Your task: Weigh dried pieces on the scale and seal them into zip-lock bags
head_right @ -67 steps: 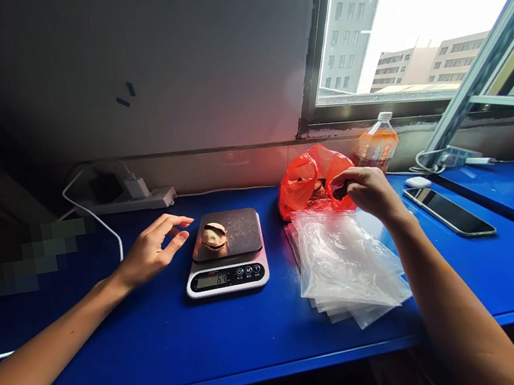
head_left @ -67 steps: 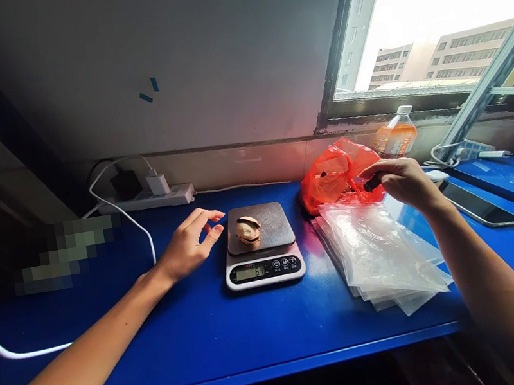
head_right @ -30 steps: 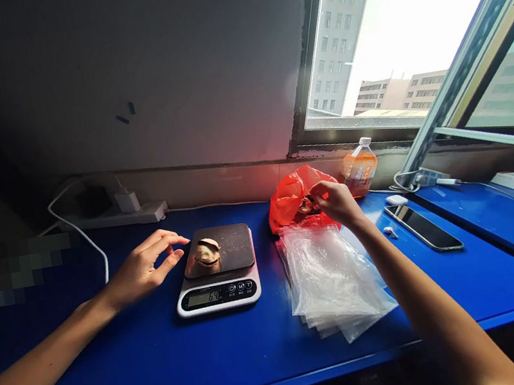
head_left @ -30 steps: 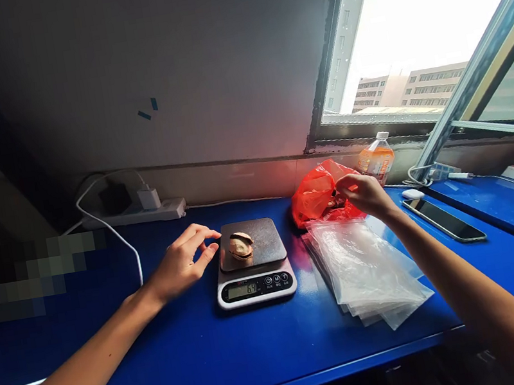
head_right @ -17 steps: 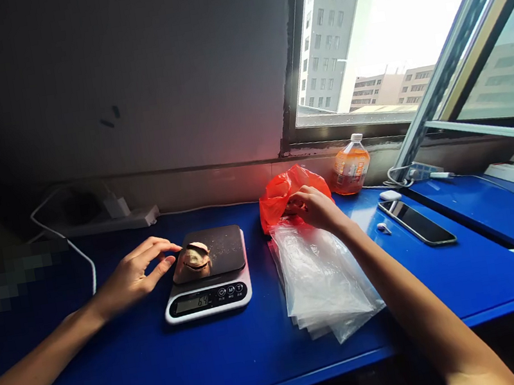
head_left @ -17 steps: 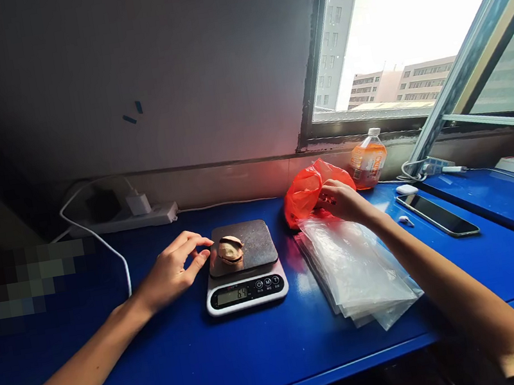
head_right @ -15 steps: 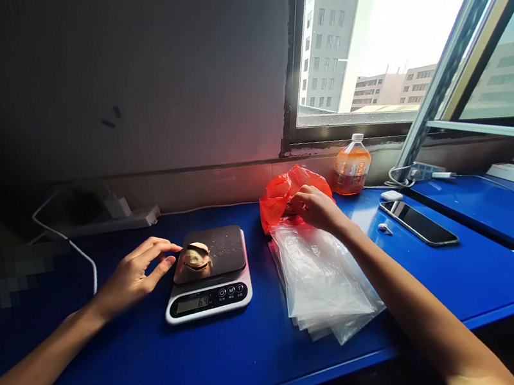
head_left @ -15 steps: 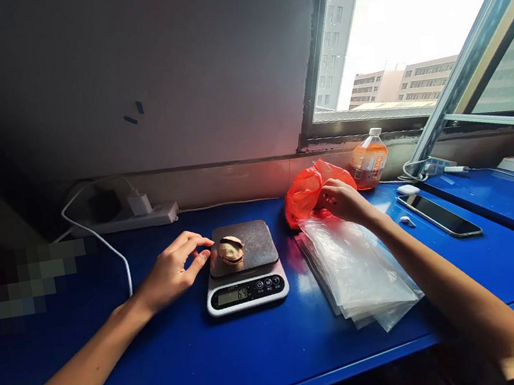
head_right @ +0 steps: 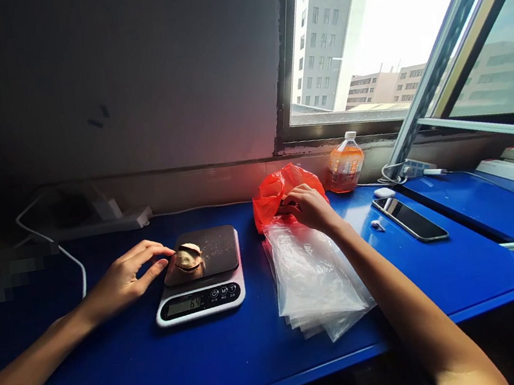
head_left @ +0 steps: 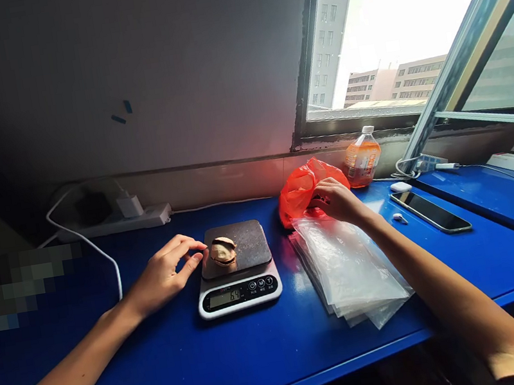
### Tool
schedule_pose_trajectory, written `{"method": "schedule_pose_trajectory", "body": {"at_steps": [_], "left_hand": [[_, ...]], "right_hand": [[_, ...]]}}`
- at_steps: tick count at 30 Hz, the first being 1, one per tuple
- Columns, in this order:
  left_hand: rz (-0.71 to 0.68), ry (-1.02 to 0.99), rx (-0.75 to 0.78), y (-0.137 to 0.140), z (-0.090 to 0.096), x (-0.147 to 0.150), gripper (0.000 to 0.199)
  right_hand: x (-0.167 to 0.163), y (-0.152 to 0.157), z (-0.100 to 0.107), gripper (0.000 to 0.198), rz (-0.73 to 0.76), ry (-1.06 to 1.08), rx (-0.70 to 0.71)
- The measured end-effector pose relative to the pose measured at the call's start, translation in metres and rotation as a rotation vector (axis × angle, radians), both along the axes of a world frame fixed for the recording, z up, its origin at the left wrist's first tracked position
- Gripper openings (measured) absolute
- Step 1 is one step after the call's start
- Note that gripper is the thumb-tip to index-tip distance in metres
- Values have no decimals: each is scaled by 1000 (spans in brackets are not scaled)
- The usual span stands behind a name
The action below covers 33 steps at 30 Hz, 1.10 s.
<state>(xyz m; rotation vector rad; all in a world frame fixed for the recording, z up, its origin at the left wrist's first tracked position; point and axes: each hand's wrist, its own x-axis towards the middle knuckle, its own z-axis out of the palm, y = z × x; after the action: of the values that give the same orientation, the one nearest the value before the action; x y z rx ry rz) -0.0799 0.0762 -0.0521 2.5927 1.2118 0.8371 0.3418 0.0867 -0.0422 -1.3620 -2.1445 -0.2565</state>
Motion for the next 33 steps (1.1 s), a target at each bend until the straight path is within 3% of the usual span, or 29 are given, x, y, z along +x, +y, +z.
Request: {"method": "schedule_pose_trajectory", "body": {"at_steps": [9,33], "left_hand": [[-7,11,-33,-1,2,2,32],[-18,14,-17,2,1,-1,30]], "right_hand": [[-6,1,-2,10,-65,25,-3],[-13,-4,3,17,22,258,-110]]}}
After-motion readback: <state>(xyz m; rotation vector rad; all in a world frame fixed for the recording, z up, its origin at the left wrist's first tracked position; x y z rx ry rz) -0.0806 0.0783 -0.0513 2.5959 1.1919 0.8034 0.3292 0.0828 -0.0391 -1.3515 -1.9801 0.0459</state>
